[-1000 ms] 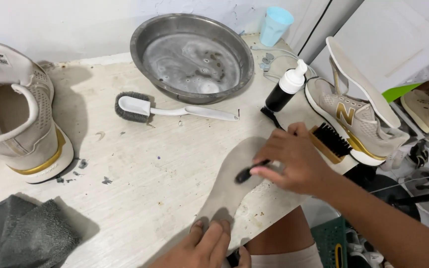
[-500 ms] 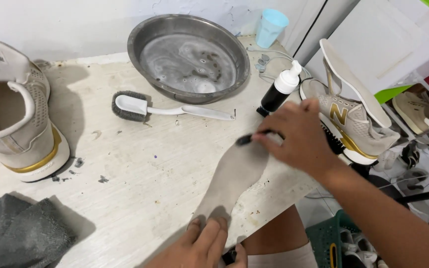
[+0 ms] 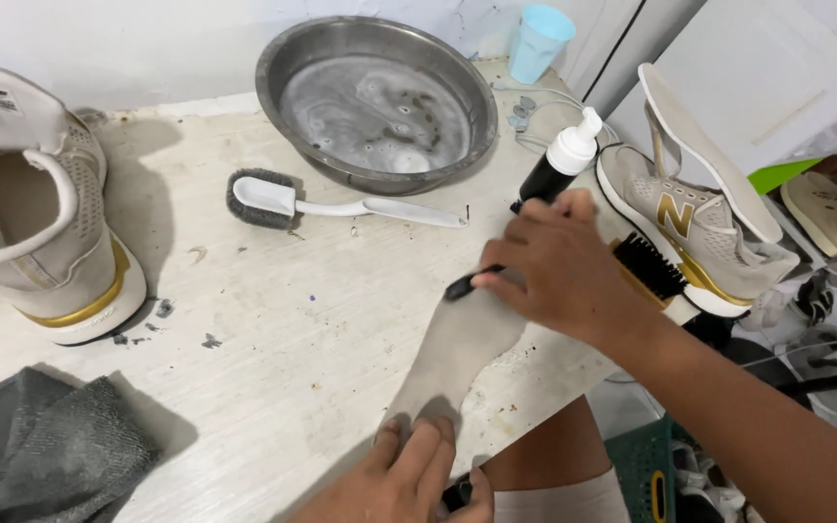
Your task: The person scrubs a shoe insole with a small brush, then uses a larger brush to clean the same insole. They also clean the bristles of the small brush using the larger brush.
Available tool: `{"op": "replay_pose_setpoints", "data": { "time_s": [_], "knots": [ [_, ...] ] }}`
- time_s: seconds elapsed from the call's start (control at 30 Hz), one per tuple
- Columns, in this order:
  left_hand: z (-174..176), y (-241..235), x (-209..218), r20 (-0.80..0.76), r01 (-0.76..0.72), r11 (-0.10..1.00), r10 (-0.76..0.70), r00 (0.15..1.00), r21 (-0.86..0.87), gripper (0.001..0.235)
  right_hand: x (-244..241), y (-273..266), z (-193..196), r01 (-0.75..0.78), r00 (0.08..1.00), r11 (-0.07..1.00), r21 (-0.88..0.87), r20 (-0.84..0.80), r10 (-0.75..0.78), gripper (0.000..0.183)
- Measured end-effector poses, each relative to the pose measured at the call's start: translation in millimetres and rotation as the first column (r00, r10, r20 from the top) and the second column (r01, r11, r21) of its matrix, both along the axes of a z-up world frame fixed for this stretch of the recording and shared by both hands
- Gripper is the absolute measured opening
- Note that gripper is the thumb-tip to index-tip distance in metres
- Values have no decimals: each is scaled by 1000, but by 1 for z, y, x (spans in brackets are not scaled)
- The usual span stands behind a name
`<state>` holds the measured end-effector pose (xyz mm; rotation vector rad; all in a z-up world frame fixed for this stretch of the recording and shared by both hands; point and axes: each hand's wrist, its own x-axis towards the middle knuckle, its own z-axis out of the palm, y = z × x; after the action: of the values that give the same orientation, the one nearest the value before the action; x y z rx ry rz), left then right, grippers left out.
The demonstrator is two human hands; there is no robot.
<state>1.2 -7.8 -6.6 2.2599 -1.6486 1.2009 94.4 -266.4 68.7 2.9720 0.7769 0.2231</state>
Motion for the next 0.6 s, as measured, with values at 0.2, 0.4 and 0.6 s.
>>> {"op": "replay_pose_setpoints", "data": {
  "time_s": [0.2, 0.4, 0.6],
  "knots": [
    [0, 1, 0, -12, -10, 996, 12, 1000, 83, 40, -16, 26, 8, -195, 977, 979, 63, 96, 189, 20],
    [4, 9, -1, -161, 76, 996, -67, 985, 49, 21, 9, 1, 1, -16, 999, 999, 28, 28, 16, 23],
    [15, 12, 3, -172, 128, 990, -118, 978, 51, 32, 21, -6, 10, -45, 999, 998, -44, -29, 44, 25]
  ]
}}
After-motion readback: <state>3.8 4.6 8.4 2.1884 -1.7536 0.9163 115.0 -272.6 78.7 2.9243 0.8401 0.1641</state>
